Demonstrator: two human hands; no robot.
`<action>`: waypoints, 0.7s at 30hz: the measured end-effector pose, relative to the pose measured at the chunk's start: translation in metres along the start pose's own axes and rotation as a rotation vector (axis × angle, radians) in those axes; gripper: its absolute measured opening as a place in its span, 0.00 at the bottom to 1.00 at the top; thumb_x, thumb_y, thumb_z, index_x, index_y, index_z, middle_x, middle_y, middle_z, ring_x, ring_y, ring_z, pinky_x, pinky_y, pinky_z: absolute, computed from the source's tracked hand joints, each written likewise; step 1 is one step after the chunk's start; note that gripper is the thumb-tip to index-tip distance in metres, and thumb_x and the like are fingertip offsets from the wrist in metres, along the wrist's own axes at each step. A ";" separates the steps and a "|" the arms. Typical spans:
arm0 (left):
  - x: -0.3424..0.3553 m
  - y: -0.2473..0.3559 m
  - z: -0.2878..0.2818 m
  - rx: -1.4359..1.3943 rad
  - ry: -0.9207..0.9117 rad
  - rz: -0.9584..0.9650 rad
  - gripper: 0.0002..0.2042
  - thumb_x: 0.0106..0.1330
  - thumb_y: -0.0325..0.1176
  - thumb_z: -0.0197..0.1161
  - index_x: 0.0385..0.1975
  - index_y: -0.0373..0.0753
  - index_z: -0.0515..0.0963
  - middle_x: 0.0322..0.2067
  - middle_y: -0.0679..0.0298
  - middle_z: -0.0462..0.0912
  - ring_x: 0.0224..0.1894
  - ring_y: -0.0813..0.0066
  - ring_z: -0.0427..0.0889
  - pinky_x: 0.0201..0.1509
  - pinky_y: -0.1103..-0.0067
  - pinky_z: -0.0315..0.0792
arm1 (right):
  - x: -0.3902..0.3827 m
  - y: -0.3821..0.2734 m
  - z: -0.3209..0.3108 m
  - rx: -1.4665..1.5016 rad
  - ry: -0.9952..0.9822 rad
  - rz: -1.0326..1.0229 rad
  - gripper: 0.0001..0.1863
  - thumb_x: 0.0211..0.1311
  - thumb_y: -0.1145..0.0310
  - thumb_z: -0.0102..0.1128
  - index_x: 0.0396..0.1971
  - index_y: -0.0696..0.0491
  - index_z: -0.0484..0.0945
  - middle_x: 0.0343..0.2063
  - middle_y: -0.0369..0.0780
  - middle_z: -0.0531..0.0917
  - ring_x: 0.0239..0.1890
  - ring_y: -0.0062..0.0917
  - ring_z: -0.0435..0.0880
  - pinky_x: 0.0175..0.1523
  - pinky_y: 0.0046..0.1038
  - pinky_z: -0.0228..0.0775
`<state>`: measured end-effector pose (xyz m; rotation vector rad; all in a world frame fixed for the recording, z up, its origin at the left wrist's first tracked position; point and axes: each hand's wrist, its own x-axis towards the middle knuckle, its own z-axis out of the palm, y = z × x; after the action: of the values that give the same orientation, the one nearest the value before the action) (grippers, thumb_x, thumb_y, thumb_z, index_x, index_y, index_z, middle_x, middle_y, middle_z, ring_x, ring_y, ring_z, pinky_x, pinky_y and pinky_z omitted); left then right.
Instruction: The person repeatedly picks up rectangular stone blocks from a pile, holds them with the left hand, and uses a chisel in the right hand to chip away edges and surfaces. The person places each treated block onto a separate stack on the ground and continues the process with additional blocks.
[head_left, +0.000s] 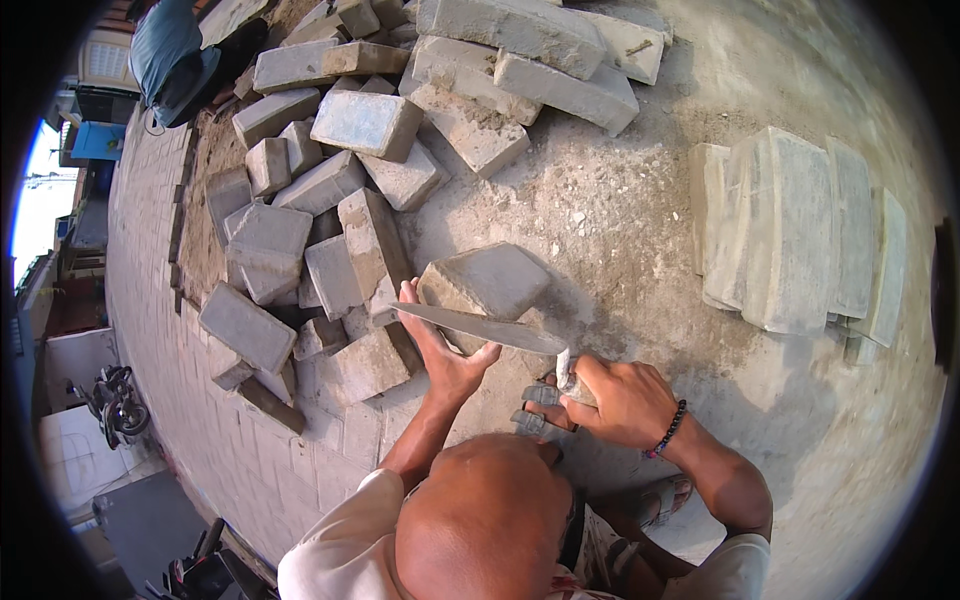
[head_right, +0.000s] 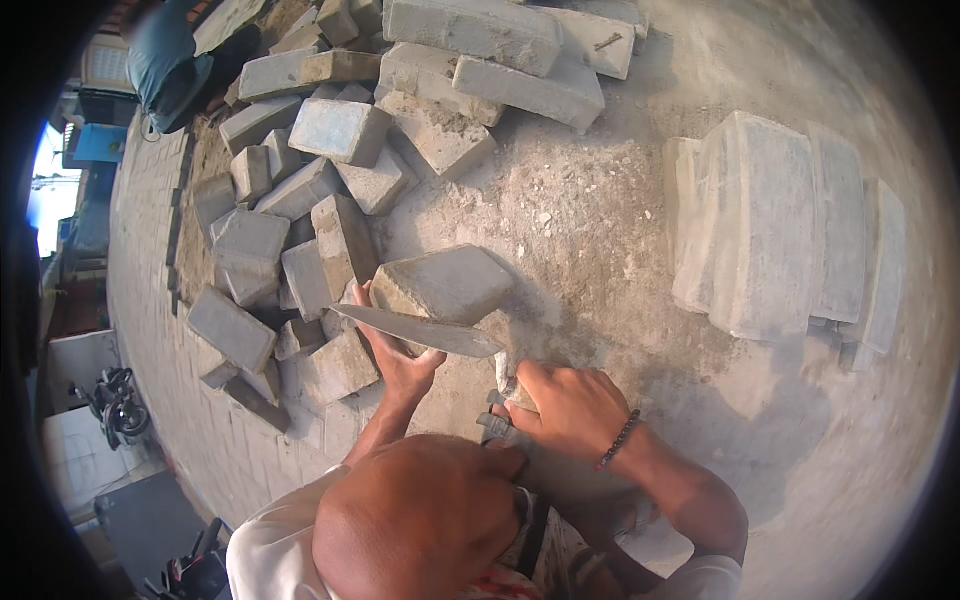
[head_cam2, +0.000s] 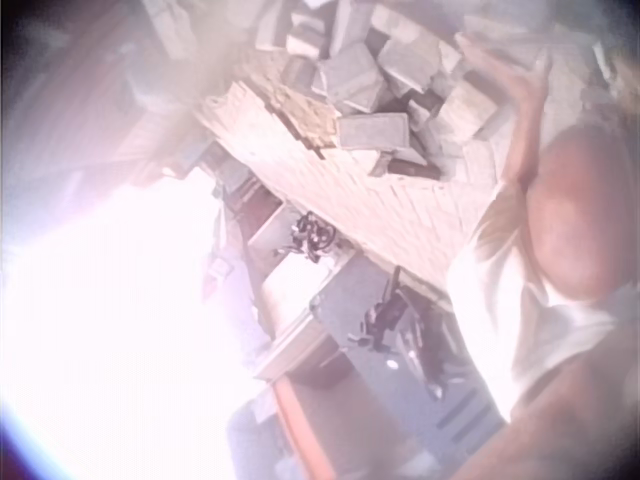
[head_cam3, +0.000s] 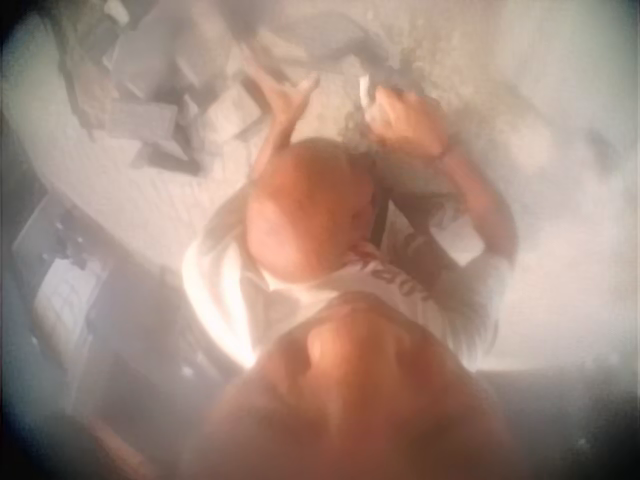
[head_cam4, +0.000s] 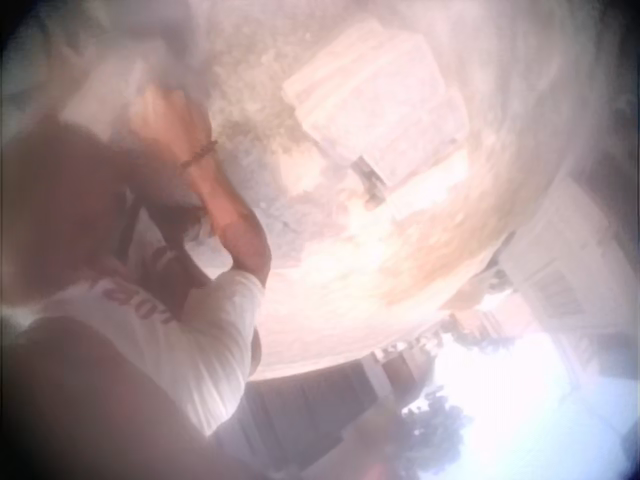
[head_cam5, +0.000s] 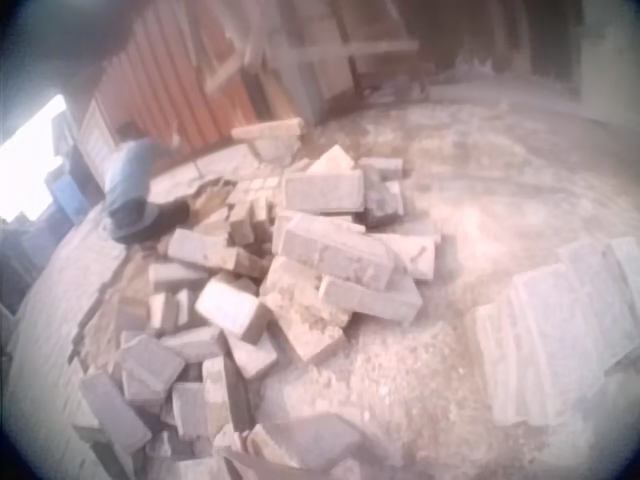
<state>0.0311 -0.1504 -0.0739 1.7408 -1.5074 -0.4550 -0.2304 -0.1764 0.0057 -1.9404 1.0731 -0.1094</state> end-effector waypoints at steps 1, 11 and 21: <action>0.002 -0.002 0.000 0.028 0.002 0.011 0.66 0.39 0.49 0.79 0.72 0.32 0.36 0.67 0.44 0.46 0.71 0.46 0.46 0.73 0.58 0.47 | 0.001 -0.005 -0.008 -0.008 0.006 -0.003 0.18 0.61 0.55 0.60 0.36 0.57 0.73 0.23 0.51 0.82 0.29 0.49 0.84 0.32 0.46 0.75; 0.003 0.003 -0.001 0.088 0.009 0.029 0.66 0.41 0.54 0.77 0.72 0.32 0.35 0.68 0.44 0.44 0.72 0.48 0.45 0.73 0.58 0.47 | 0.043 0.039 0.010 -0.066 0.045 0.143 0.18 0.60 0.58 0.61 0.37 0.58 0.72 0.23 0.55 0.82 0.29 0.53 0.82 0.35 0.47 0.74; -0.014 -0.008 -0.009 0.120 0.005 0.013 0.68 0.39 0.57 0.77 0.72 0.33 0.34 0.66 0.44 0.46 0.69 0.46 0.48 0.71 0.57 0.49 | 0.046 0.037 0.012 0.021 0.006 0.104 0.18 0.61 0.59 0.59 0.36 0.60 0.70 0.21 0.55 0.81 0.28 0.53 0.83 0.36 0.49 0.74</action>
<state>0.0398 -0.1345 -0.0766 1.8209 -1.5697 -0.3594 -0.2199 -0.2097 -0.0436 -1.8631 1.1705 -0.0690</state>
